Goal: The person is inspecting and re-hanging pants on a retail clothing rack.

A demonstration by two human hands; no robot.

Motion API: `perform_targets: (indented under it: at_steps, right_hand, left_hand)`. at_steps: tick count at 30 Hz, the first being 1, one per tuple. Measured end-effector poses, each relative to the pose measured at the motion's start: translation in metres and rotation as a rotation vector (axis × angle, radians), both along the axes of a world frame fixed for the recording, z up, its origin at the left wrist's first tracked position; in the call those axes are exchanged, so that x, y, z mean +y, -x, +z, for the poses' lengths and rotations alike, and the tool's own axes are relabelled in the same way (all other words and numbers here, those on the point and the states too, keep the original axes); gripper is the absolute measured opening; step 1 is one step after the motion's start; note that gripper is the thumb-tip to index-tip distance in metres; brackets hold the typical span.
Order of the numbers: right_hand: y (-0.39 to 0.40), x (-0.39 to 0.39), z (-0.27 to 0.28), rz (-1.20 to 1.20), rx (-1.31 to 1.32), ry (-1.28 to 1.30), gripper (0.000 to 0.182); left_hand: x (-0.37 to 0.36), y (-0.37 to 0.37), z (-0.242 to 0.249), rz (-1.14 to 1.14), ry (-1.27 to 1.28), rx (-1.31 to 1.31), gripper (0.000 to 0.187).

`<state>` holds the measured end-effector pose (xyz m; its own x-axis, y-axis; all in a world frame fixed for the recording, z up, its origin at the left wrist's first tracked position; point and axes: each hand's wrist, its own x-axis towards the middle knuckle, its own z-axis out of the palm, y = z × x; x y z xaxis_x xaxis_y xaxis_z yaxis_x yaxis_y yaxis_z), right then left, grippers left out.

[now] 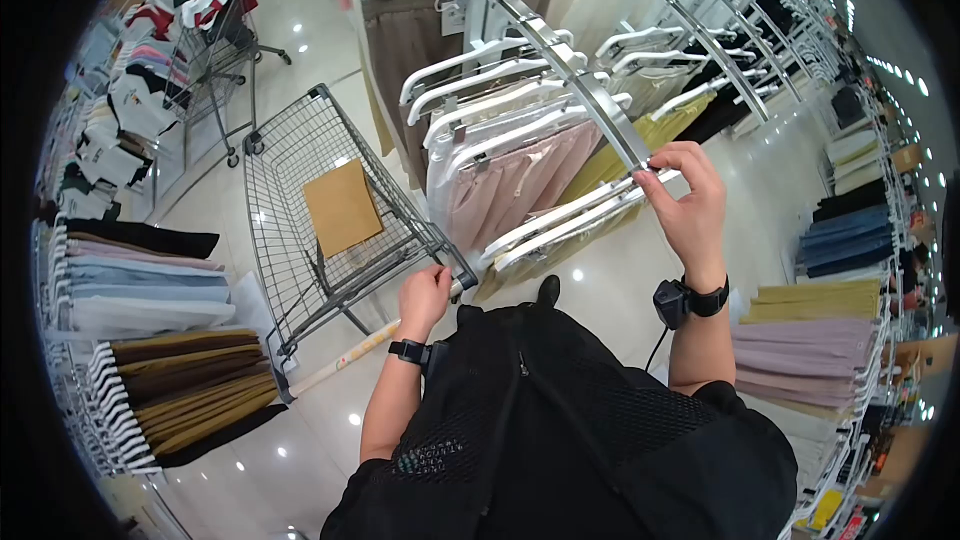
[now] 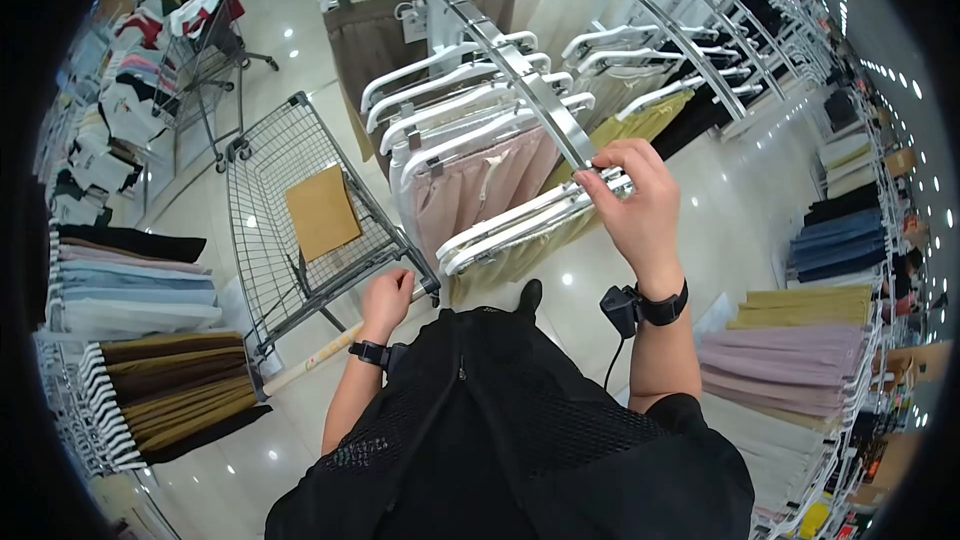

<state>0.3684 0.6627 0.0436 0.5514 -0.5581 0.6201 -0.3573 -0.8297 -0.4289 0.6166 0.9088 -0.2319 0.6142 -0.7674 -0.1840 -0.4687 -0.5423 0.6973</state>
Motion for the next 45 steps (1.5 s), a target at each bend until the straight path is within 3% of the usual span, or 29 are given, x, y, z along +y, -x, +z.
perform_targets:
  at_steps: [12, 15, 17, 23, 35, 45]
  right_hand:
    - [-0.011, 0.0, 0.016, 0.032, 0.09, -0.121, 0.032]
    - [-0.017, -0.003, 0.023, 0.095, 0.204, -0.05, 0.044]
    - [-0.019, -0.008, 0.027, 0.157, 0.314, -0.12, 0.066]
    - [-0.028, -0.016, 0.042, 0.217, 0.447, -0.243, 0.093]
    - [-0.031, -0.018, 0.035, 0.167, 0.395, -0.248, 0.078]
    - [-0.03, -0.015, 0.031, 0.135, 0.361, -0.144, 0.079]
  left_hand:
    - [0.004, 0.003, -0.004, 0.001, 0.0, -0.023, 0.032]
    - [0.005, 0.004, -0.003, -0.002, 0.004, -0.018, 0.032]
    - [0.004, 0.004, -0.001, 0.018, -0.025, -0.012, 0.032]
    - [0.005, 0.003, -0.002, 0.017, 0.002, 0.009, 0.032]
    - [0.006, -0.001, -0.01, 0.0, 0.012, 0.048, 0.033]
    - [0.005, 0.0, -0.004, -0.002, 0.02, 0.035, 0.032]
